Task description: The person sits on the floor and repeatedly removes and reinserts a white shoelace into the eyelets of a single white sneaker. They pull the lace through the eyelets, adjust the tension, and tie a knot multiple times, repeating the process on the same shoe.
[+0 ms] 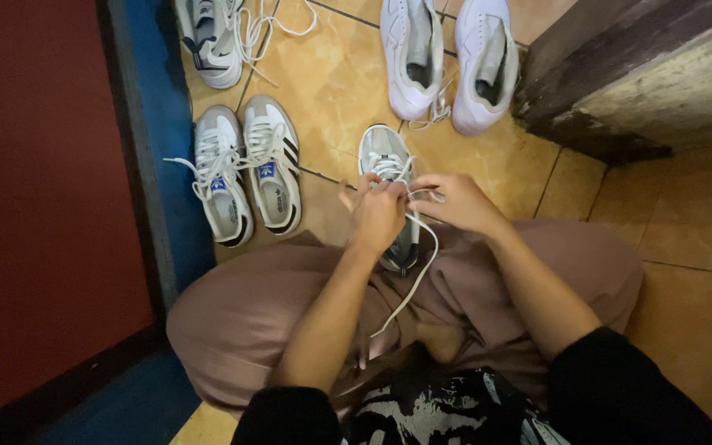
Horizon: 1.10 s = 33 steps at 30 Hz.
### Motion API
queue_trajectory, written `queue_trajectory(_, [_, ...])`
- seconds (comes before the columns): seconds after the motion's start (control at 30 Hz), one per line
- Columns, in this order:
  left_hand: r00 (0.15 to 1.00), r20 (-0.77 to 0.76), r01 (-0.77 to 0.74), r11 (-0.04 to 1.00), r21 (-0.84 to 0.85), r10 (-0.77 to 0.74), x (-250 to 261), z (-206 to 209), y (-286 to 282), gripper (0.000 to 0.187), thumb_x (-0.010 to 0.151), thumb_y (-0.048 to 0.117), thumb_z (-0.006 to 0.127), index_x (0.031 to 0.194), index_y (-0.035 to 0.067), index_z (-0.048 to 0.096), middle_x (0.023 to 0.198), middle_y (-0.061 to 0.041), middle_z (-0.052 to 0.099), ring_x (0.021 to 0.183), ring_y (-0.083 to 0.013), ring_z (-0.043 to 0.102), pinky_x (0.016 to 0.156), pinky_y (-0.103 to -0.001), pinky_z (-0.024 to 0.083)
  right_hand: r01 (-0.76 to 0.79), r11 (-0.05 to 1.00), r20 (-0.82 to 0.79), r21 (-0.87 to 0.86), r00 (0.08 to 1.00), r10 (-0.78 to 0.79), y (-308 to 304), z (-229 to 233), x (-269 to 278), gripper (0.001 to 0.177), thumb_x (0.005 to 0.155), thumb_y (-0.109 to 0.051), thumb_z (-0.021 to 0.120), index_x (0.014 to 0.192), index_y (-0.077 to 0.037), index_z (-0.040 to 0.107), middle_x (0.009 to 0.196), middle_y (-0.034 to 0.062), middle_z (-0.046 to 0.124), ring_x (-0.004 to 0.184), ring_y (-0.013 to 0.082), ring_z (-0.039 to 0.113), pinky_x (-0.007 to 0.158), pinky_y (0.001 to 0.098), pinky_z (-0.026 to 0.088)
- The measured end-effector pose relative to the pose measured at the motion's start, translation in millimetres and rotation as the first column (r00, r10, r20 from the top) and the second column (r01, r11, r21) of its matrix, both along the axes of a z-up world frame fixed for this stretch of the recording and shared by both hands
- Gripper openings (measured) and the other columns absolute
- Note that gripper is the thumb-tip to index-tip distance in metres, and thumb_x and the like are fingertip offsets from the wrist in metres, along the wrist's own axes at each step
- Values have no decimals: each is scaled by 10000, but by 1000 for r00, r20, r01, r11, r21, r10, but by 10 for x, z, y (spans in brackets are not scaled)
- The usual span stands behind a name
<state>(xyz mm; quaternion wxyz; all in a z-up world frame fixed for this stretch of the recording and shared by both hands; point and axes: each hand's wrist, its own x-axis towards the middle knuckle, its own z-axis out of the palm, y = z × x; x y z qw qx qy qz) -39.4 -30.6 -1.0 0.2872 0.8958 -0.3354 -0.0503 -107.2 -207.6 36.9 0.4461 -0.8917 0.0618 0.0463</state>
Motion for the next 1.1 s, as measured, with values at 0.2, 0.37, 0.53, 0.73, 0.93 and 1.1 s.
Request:
queue_trajectory(0.2, [995,95,31,1000,-4,-31,-39,165,94,249,823,160,667,1059,160,747,1050,-44,679,1165,-315,568,1070,-751,227,-26,999,30,32,999,25,41,52,-37,488,806,-265,757,1261,-104,682,1120,150,677,1029,311,676,896,366,532])
queue_trajectory(0.37, [999,42,37,998,-52,-34,-26,470,251,51,844,161,680,879,160,718,1012,-32,690,1168,-313,567,980,-644,349,-107,979,51,-174,992,118,101,-7,-46,326,836,-263,747,1148,-170,769,1153,145,665,1061,343,644,912,431,509])
queue_trajectory(0.53, [970,-198,120,985,-121,-142,112,730,532,49,849,184,724,872,142,712,927,-32,682,1039,-268,607,895,-527,440,-136,974,57,-183,987,149,145,-36,-50,220,918,-298,720,1093,-191,799,1161,103,666,1078,332,640,923,434,502])
queue_trajectory(0.73, [959,-272,35,987,-159,-78,172,487,590,430,828,182,770,1186,43,576,1098,-180,639,1017,-394,646,878,-469,510,-37,963,334,-267,934,128,272,102,-138,68,857,-151,753,913,-116,766,1113,85,641,1091,328,580,938,433,448])
queue_trajectory(0.93, [953,-299,-5,989,145,49,48,-30,287,669,849,113,653,1420,-31,335,1397,-284,487,1040,-483,644,860,-548,521,-30,981,255,-193,964,80,456,204,-258,65,861,-86,743,910,-45,727,1052,92,625,1026,310,572,883,402,470])
queue_trajectory(1.1, [931,-333,-71,969,238,150,-11,-204,233,613,945,119,508,1487,-48,276,1382,-277,513,1018,-496,651,846,-593,510,127,990,193,-57,974,-114,677,157,-516,87,932,-70,682,996,-22,648,1072,154,573,952,332,597,827,405,503])
